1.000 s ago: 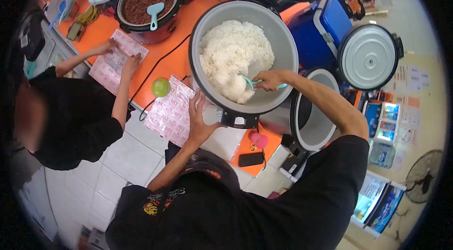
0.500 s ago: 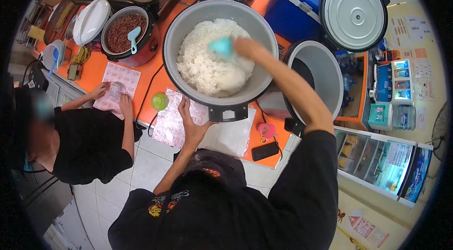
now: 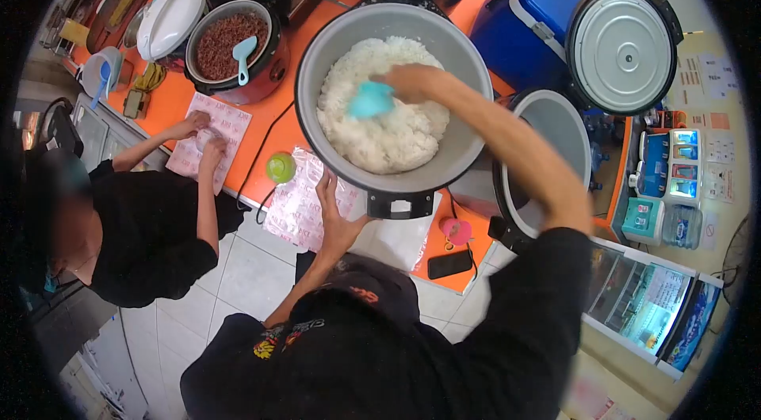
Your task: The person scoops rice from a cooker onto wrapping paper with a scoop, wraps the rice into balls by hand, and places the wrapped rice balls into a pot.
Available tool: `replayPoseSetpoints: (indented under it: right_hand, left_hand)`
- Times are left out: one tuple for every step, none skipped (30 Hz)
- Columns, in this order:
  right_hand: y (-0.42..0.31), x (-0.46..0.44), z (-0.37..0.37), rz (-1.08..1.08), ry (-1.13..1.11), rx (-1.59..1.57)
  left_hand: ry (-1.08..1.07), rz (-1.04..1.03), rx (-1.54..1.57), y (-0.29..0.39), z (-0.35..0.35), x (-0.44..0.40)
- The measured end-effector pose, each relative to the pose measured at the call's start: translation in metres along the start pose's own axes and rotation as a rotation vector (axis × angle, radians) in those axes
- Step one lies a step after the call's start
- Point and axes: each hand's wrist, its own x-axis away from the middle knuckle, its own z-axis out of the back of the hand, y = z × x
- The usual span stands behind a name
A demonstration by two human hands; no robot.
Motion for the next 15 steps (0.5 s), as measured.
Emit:
replayPoseSetpoints:
  right_hand:
    - [-0.004, 0.016, 0.025, 0.025, -0.080, -0.018]
    - [-0.004, 0.022, 0.037, 0.059, -0.169, -0.033]
    - [0.008, 0.017, 0.035, 0.039, -0.040, 0.046]
    - [0.013, -0.004, 0.035, -0.063, 0.024, 0.008]
    - [0.018, -0.028, 0.033, -0.175, 0.091, -0.036]
    - [0.019, -0.047, 0.024, -0.295, 0.160, -0.085]
    - [-0.001, -0.061, -0.004, -0.190, 0.122, -0.070]
    - [-0.020, -0.073, -0.030, -0.083, 0.094, -0.058]
    - [-0.026, -0.062, -0.024, -0.049, 0.073, -0.094]
    - [-0.031, -0.040, -0.014, -0.010, 0.030, -0.128]
    - [-0.034, -0.018, 0.004, 0.002, -0.017, -0.111]
    - [-0.034, 0.003, 0.026, 0.012, -0.052, -0.092]
    - [-0.031, 0.016, 0.035, 0.024, -0.091, -0.074]
    - [-0.021, 0.022, 0.033, -0.134, 0.001, -0.082]
    - [-0.008, 0.025, 0.028, -0.291, 0.095, -0.084]
  left_hand:
    - [-0.002, 0.002, -0.018, -0.003, 0.001, -0.006]
    - [-0.005, -0.004, -0.015, -0.004, 0.003, -0.007]
    - [0.004, -0.007, -0.008, -0.003, 0.002, -0.007]
    - [0.009, -0.013, -0.002, -0.003, 0.002, -0.007]
    - [0.014, -0.021, 0.012, -0.004, 0.002, -0.007]
    - [0.017, -0.027, 0.021, -0.005, 0.000, -0.006]
    - [0.016, -0.035, 0.029, -0.006, -0.001, -0.004]
    - [0.015, -0.049, 0.027, -0.009, 0.002, -0.008]
    - [-0.008, -0.027, -0.016, -0.008, 0.005, -0.007]
    - [-0.016, -0.013, -0.024, -0.004, 0.003, -0.001]
    - [-0.023, -0.011, -0.034, -0.001, 0.003, -0.001]
    - [-0.030, -0.020, -0.048, -0.002, 0.005, -0.006]
    - [-0.057, 0.001, -0.085, -0.004, 0.004, -0.002]
    - [-0.052, 0.003, -0.068, -0.004, 0.006, -0.002]
    - [-0.045, 0.002, -0.046, -0.003, 0.005, -0.003]
